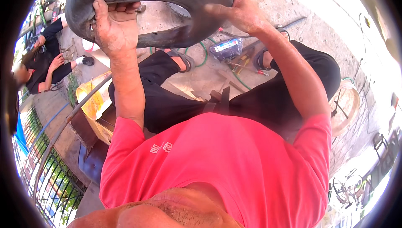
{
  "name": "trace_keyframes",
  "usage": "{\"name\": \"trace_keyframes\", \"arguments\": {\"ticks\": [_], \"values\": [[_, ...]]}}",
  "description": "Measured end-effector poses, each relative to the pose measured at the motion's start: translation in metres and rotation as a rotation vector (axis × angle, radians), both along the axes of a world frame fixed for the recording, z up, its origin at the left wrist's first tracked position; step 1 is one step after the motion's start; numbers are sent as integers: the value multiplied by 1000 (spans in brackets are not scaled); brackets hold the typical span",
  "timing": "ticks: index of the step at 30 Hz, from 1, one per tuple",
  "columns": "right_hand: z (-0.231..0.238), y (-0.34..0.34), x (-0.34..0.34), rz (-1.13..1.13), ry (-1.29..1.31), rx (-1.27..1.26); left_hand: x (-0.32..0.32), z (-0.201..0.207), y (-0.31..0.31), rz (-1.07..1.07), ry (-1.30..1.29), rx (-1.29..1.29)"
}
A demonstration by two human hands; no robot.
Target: The person searches for a rubber inner tube in a cluttered indoor storage area, carries it outside to a repair station, sits down, and inspects the surface of the tube by pulling it and rubbing it with their hands.
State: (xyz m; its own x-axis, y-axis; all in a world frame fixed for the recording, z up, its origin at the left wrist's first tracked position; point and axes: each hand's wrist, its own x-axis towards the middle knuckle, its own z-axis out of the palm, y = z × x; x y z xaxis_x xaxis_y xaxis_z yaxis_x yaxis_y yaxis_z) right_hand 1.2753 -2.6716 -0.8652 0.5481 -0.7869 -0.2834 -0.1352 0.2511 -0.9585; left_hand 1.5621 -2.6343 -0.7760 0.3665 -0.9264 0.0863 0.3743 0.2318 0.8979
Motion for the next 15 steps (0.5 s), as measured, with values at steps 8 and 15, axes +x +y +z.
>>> {"name": "trace_keyframes", "arguments": {"ticks": [8, 15], "values": [[32, -1, 4, -46, -148, 146, -9, 9, 3, -132, -46, -152], [36, -7, -1, -38, -212, 238, 1, -48, 10, -671, 406, -186]]}}
